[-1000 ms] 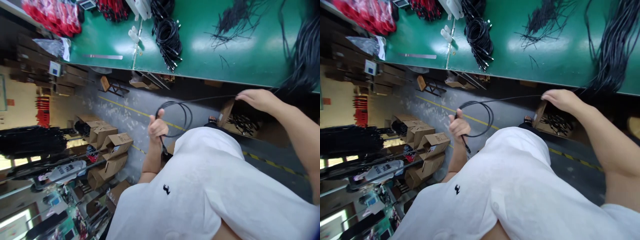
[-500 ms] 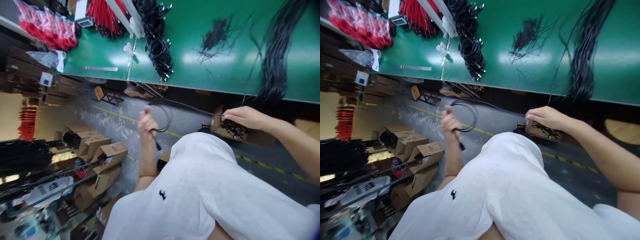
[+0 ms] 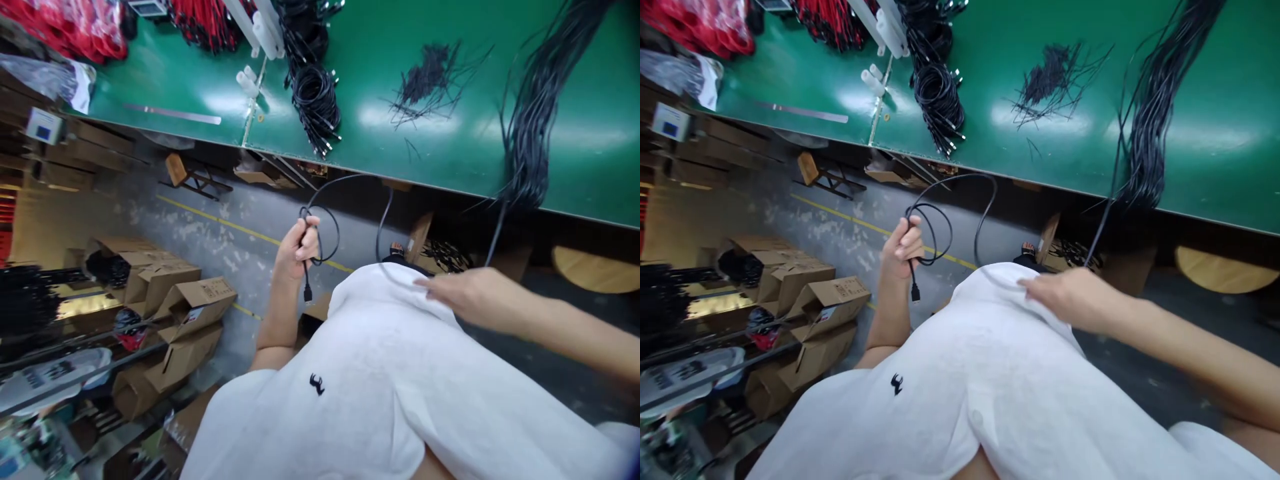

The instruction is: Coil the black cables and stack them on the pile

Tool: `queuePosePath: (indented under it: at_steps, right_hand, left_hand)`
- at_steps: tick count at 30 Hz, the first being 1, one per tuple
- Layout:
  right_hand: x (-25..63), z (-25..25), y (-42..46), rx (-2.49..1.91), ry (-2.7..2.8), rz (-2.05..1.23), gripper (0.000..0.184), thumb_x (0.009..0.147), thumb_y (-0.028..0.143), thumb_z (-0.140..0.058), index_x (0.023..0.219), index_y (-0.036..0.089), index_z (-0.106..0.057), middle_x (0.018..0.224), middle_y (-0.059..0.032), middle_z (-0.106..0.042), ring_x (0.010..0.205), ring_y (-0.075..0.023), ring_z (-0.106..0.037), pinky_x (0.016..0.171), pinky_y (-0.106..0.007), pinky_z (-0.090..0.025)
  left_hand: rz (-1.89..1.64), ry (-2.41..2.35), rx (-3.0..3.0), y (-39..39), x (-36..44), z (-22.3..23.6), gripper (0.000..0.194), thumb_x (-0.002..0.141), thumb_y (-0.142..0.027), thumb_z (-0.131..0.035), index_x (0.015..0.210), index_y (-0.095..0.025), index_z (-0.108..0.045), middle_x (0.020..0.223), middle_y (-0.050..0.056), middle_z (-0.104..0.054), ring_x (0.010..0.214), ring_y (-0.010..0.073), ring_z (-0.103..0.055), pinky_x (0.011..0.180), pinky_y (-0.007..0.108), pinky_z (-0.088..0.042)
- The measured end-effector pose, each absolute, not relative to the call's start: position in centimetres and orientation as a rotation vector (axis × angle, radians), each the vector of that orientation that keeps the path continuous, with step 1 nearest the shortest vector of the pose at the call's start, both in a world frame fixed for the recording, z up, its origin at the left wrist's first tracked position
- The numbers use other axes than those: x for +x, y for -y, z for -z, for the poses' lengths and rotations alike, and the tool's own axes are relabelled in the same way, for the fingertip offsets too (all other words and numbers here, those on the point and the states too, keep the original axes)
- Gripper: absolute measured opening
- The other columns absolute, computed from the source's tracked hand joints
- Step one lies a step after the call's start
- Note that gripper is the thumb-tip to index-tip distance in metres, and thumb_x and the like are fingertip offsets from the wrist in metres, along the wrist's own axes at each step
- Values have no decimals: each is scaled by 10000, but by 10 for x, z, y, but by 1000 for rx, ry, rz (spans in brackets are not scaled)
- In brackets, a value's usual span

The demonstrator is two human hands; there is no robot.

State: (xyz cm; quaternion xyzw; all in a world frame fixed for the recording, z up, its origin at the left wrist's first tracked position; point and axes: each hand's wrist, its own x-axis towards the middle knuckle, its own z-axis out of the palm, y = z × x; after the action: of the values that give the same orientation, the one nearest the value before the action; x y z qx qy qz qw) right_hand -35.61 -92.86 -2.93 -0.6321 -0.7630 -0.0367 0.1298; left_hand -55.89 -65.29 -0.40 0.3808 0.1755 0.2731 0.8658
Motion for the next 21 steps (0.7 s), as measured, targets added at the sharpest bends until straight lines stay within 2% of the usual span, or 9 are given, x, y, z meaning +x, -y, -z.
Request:
queuePosePath:
  at_steps: [2,3,6,8,11,13,16,18,21]
  right_hand:
    - [-364,24,922,-2010,2123,253,348,1009,282,-383,1135,149,-679,844,-89,-704,603,-141,-586,523,-277,-247]
    - [-365,19,917,-2040,2161,231,330,1001,263,-390,1080,149,-690,809,-84,-692,594,-146,-580,523,-285,-235]
    - [-367,-5,902,-1759,2503,-325,329,999,245,-394,835,182,-673,733,-47,-667,595,-139,-573,553,-279,-287]
    - [-368,-23,890,-1479,2540,-648,364,1025,294,-369,858,195,-676,781,-35,-688,650,-130,-597,599,-259,-350]
    - [-355,-40,871,-1414,2313,-689,395,1030,410,-372,1000,197,-703,896,-42,-713,769,-140,-633,681,-249,-406]
    - [-335,-40,859,-1484,2167,-615,421,1007,477,-416,988,181,-715,896,-39,-712,785,-145,-628,707,-254,-413]
    - [-301,-30,845,-1571,2004,-549,458,978,537,-460,942,165,-725,865,-27,-700,778,-140,-603,732,-259,-408]
    - [-286,-23,838,-1601,1924,-536,464,964,553,-476,934,165,-728,865,-20,-693,787,-136,-587,749,-261,-402]
    - [-276,-20,829,-1673,1782,-486,457,959,534,-489,938,146,-731,886,-32,-679,781,-117,-538,765,-261,-377]
  left_hand:
    - [-521,-376,884,653,-553,17,409,1061,-280,-317,852,-123,-631,510,-52,-509,313,-2,-367,304,98,-194]
    - [-500,-372,936,654,-549,23,350,1042,-305,-393,864,-124,-634,555,-33,-570,361,10,-460,322,93,-241]
    - [-406,-311,1096,661,-539,35,291,949,-415,-588,917,-133,-656,744,35,-717,600,93,-683,442,124,-433]
    - [-303,-231,1174,671,-533,39,350,893,-479,-654,970,-138,-674,880,77,-762,765,154,-740,593,191,-546]
    - [-134,-84,1258,688,-527,44,411,844,-510,-704,1000,-130,-692,955,119,-777,901,206,-749,798,281,-578]
    - [-3,8,1286,696,-525,47,442,838,-535,-698,967,-113,-694,836,124,-774,832,215,-750,796,304,-575]
    - [85,37,1240,698,-527,53,486,824,-587,-678,895,-107,-679,608,76,-708,583,192,-694,633,301,-562]
    - [53,-11,1201,696,-529,57,475,801,-585,-689,854,-114,-664,545,45,-667,480,167,-635,549,286,-537]
    - [4,-95,1172,691,-532,63,436,796,-555,-687,806,-121,-650,481,19,-609,411,146,-573,512,284,-530]
